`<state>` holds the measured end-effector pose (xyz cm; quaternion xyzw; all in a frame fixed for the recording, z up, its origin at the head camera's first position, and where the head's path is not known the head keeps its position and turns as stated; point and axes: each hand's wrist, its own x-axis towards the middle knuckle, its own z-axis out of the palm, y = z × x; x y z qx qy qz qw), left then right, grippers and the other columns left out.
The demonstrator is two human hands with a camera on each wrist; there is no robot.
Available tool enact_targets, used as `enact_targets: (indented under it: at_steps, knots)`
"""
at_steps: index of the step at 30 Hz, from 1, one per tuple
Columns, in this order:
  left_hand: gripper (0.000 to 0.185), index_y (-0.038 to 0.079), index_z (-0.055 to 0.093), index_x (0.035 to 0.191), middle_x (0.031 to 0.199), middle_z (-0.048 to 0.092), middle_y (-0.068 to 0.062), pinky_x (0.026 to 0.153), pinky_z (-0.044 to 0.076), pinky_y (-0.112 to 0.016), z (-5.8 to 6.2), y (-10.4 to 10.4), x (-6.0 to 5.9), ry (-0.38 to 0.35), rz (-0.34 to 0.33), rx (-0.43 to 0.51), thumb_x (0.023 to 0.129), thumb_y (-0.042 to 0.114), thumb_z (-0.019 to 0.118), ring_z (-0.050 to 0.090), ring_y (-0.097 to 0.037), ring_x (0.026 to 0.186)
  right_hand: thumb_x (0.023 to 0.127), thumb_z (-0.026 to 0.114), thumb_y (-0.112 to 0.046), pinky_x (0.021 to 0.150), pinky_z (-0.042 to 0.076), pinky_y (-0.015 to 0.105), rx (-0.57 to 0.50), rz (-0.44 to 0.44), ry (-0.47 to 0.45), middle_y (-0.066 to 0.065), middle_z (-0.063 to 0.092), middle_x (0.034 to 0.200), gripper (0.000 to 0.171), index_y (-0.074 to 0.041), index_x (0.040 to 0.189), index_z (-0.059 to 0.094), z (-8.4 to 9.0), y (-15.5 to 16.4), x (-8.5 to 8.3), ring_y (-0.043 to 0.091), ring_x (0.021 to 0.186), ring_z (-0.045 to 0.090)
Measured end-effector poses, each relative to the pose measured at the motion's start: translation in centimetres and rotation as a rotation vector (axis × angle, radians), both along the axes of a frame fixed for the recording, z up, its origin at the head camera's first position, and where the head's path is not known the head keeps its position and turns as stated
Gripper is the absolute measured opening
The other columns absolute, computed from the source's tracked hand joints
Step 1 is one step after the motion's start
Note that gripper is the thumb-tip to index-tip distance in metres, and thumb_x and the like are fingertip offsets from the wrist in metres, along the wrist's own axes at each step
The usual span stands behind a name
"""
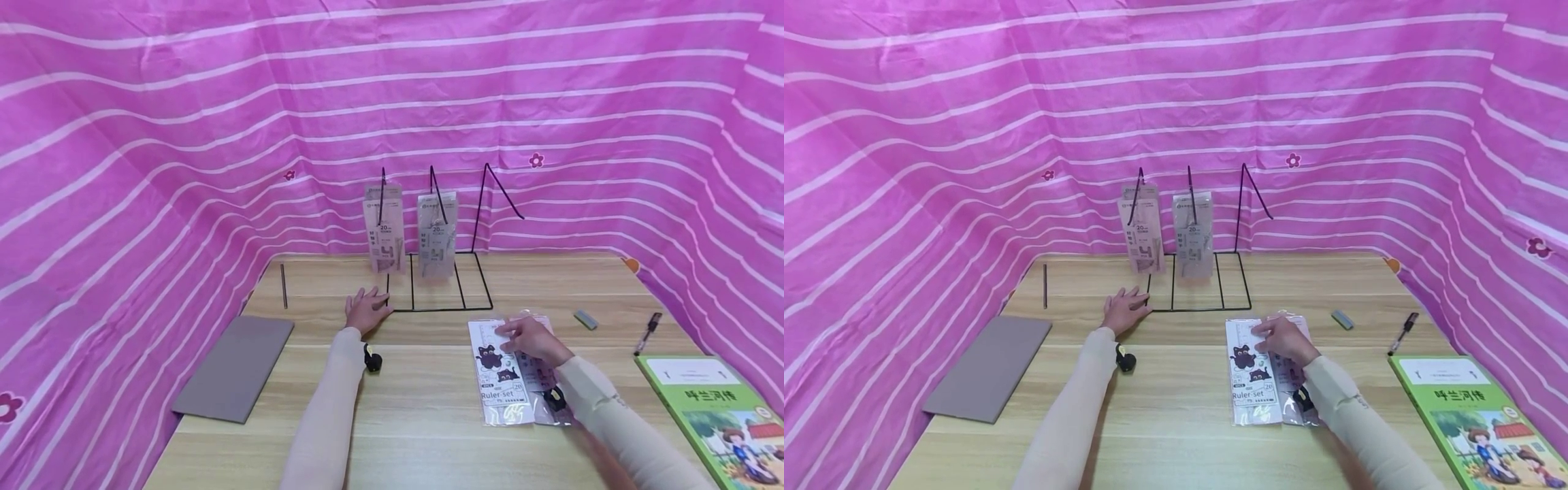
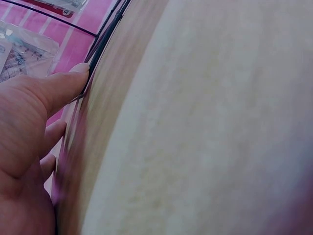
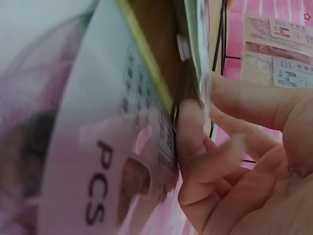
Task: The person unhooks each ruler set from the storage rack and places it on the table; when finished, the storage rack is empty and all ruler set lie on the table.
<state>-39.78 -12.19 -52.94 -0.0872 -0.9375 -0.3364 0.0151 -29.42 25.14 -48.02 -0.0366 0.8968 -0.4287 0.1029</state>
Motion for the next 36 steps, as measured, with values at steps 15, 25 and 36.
enact_targets:
  at_steps: [15,25,36]
  knots:
    - [0.046,0.017,0.063,0.138,0.159,0.04,-0.012,0.122,-0.002,-0.061,0.5,-0.1,0.3,-0.008,-0.001,0.01,0.096,0.037,0.066,0.017,-0.042,0.153,0.095,0.069,-0.02,0.08,0.055,0.041,-0.013,0.013,0.104,0.019,0.067,0.106,0.049,0.0,0.139,0.056,2.2,-0.1,-3.2,0.027,0.092,0.062]
    - [0.047,0.018,0.062,0.139,0.16,0.038,-0.01,0.122,-0.003,-0.06,0.4,-0.1,0.0,-0.01,0.002,-0.009,0.097,0.038,0.065,0.016,-0.04,0.153,0.094,0.07,-0.007,0.096,0.054,0.048,-0.201,0.063,0.446,0.028,0.059,0.135,0.044,0.005,0.135,0.058,6.0,-3.9,-9.3,0.043,0.121,0.057]
    - [0.045,0.017,0.064,0.136,0.158,0.04,-0.011,0.122,-0.001,-0.061,0.1,-0.1,0.1,0.01,-0.003,0.008,0.095,0.036,0.068,0.019,-0.042,0.152,0.091,0.069,0.005,0.099,0.052,0.037,-0.373,0.086,0.493,0.025,0.051,0.145,0.046,0.006,0.135,0.058,8.7,-7.5,-12.0,0.04,0.131,0.049]
